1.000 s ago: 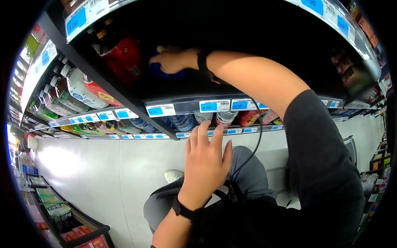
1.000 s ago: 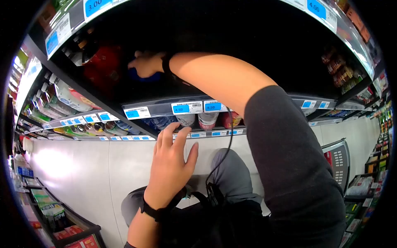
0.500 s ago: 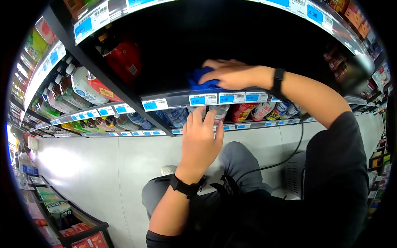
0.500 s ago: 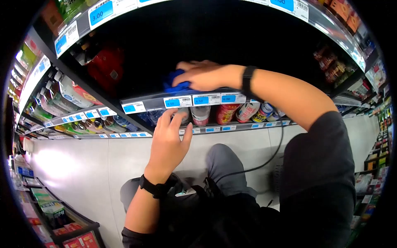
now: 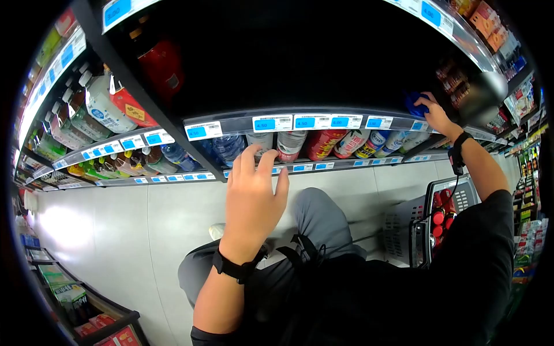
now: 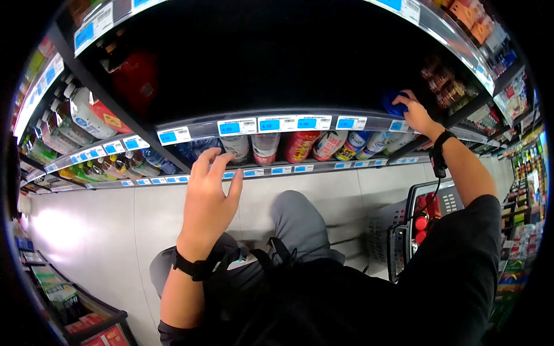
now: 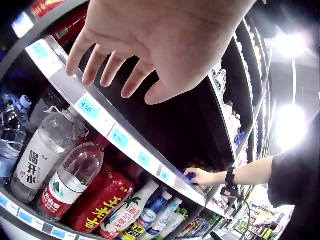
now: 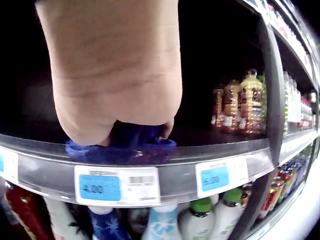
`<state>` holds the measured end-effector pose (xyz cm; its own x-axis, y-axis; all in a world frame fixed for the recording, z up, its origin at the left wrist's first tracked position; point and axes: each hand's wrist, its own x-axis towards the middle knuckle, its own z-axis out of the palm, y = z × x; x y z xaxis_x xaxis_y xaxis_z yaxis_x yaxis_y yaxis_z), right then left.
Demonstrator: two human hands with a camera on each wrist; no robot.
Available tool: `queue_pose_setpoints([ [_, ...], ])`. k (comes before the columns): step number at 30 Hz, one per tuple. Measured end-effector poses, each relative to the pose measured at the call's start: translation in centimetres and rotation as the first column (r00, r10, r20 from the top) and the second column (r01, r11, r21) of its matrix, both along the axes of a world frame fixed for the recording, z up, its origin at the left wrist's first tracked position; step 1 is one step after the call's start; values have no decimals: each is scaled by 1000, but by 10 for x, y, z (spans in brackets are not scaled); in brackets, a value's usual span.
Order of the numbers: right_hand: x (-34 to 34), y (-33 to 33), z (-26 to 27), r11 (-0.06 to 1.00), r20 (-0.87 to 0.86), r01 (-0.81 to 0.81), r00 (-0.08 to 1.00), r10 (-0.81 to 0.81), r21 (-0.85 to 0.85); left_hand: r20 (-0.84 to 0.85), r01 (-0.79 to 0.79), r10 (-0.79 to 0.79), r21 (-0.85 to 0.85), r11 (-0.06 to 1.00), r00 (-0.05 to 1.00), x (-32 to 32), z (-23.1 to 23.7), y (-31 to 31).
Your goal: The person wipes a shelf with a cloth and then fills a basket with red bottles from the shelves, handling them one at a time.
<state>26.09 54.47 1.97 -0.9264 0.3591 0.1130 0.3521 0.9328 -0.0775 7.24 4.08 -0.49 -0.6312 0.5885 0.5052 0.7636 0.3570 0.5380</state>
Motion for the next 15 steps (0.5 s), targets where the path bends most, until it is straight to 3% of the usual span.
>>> queue_pose_setpoints([
  [3, -15, -10, -6, 1000, -14, 23, 1000, -24, -16, 15, -4, 4, -19, 1000, 1000, 1, -2, -8],
  [6, -46, -50, -2, 991, -35, -88, 996, 85, -105, 18, -1, 2, -59, 998, 1000, 2, -4, -12],
  [13, -153, -173, 21, 925, 186, -308, 918, 351, -224, 6, 37, -37, -45, 998, 999, 3, -3, -7],
  [15, -185, -195, 13, 861, 134, -457, 861, 491, -225, 3, 31, -31, -35, 999, 1000, 3, -2, -7],
])
